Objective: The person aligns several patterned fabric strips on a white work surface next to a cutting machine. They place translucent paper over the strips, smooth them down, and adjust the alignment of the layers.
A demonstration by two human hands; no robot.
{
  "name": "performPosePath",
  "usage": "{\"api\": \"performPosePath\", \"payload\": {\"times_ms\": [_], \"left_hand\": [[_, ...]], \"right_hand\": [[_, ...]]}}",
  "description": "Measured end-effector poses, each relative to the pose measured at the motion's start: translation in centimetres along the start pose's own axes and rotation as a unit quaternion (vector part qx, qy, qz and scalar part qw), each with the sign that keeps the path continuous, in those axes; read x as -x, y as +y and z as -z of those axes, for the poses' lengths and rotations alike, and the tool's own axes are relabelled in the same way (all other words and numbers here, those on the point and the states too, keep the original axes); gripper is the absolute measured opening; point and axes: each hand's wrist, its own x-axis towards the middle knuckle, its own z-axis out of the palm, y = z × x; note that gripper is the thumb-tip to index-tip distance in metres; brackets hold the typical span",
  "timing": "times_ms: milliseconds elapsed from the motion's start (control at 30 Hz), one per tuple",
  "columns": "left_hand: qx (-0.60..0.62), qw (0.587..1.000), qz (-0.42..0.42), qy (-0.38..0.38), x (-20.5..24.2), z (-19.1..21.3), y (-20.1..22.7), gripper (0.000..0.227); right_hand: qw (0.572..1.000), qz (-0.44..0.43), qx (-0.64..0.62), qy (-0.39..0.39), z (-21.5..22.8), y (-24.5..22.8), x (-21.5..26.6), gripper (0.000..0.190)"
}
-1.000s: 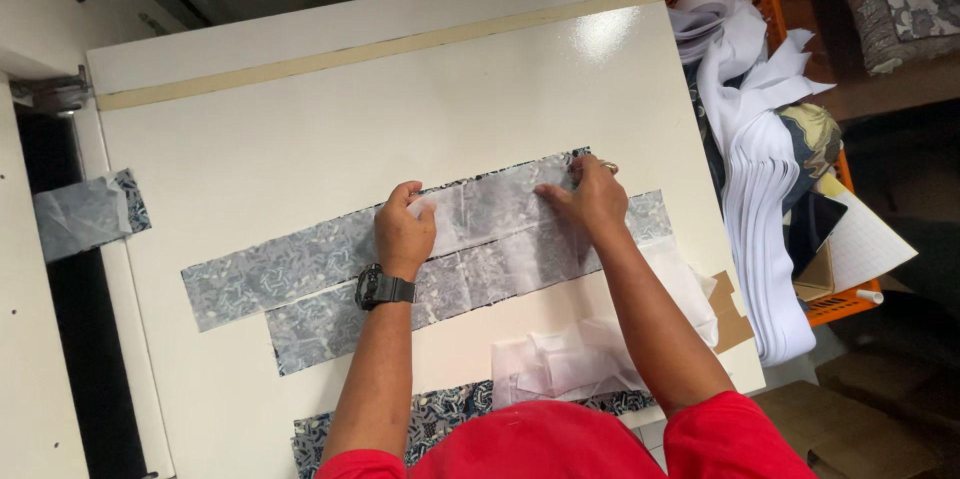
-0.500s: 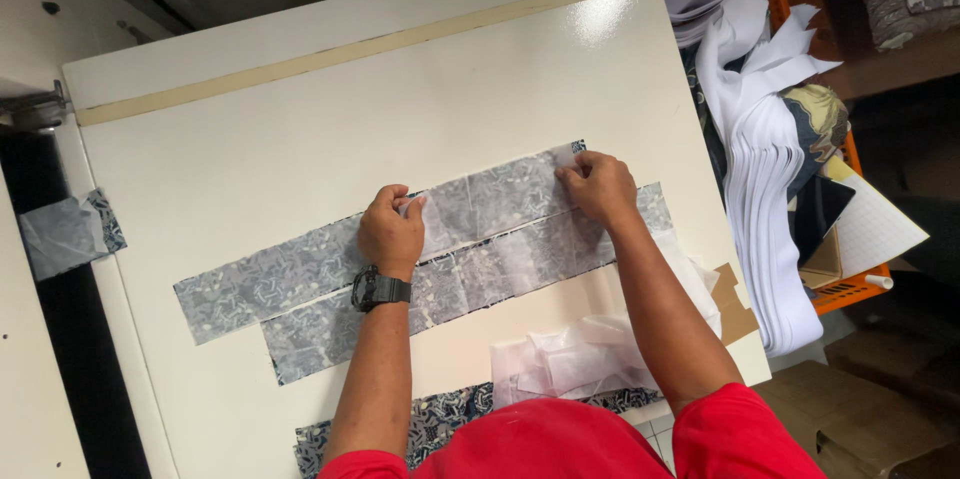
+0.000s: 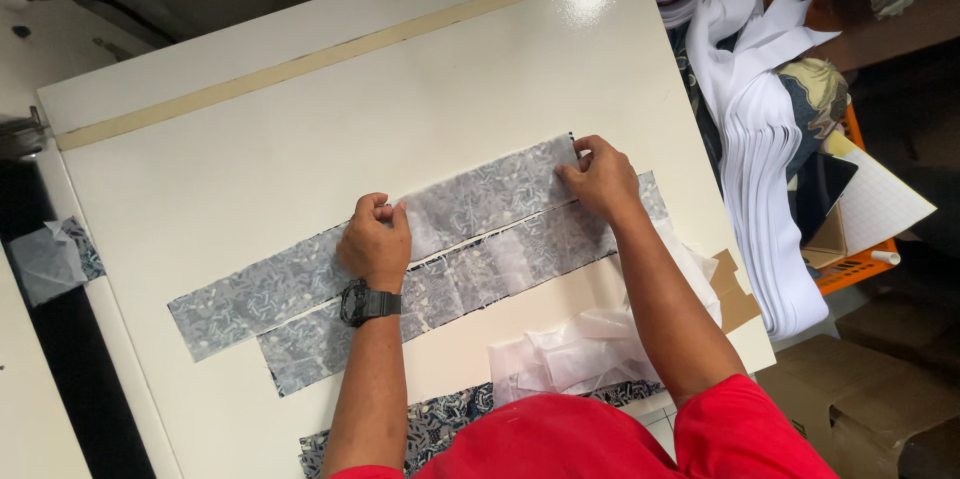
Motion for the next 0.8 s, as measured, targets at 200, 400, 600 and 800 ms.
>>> {"api": "performPosePath", "payload": {"times_ms": [200,400,600,800], "left_hand": [[-0.023,0.997,-0.074,0.030,0.4,-1.5,-0.4,0.012],[-0.164,0.968,-0.189,-0.004,1.7,-1.0,0.1,0.029],[-0.180,0.964,-0.197,-0.007,1.8,-0.3,0.0,0.038],[-0.178,0.965,-0.194,-0.015,1.8,-0.3,-0.2,0.043]], "right_hand": [[1.000,-0.002,-0.027,0.009,0.3,0.4,0.3,0.051],[0.999,-0.002,-0.037,0.015,0.5,0.8,0.3,0.051],[0.998,-0.024,-0.051,0.014,0.8,0.7,0.3,0.051],[0.999,-0.029,-0.039,0.015,0.9,0.7,0.3,0.049]]}}
